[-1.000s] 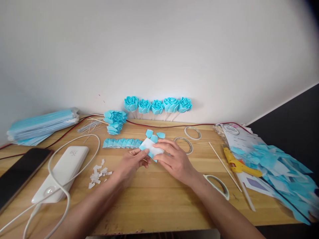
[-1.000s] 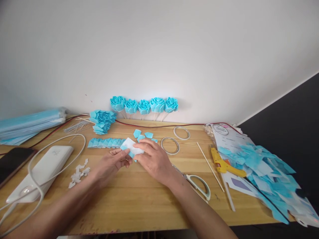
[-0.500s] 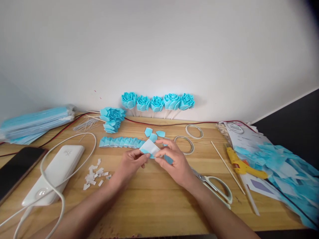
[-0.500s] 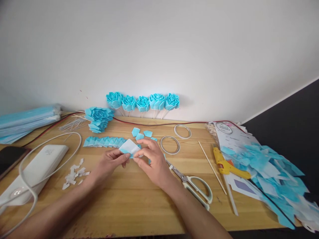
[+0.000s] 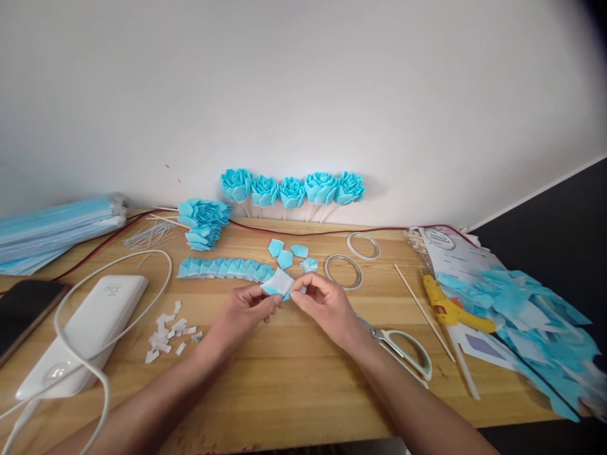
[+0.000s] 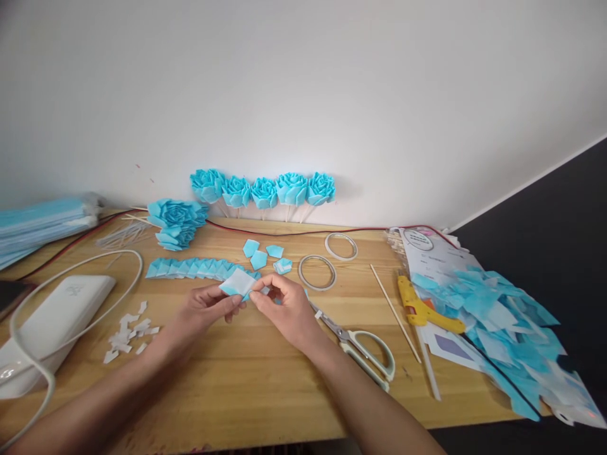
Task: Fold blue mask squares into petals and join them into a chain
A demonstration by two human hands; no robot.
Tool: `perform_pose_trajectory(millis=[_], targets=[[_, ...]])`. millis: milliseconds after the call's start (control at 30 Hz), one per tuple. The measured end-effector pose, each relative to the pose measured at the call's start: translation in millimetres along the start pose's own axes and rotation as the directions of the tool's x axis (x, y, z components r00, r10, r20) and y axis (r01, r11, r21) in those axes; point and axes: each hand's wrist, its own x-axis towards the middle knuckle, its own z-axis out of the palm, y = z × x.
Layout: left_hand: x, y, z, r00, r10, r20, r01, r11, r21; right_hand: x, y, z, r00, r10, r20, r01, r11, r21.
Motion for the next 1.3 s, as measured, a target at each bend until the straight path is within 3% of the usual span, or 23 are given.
perform_pose_trajectory(millis=[500, 1300], targets=[[0.7, -8.4, -6.3, 0.997, 0.002, 0.083, -0.003, 1.000, 0.015, 1.9, 0.8, -1.4, 0.999, -0.011, -0.039, 0.012, 1.000, 0.021], [1.2, -4.6, -1.8, 0.996, 0.079, 0.051, -0.082, 0.996, 0.047, -1.7, -1.0, 0.7, 0.998, 0.036, 0.049, -0.043, 0.989, 0.140]])
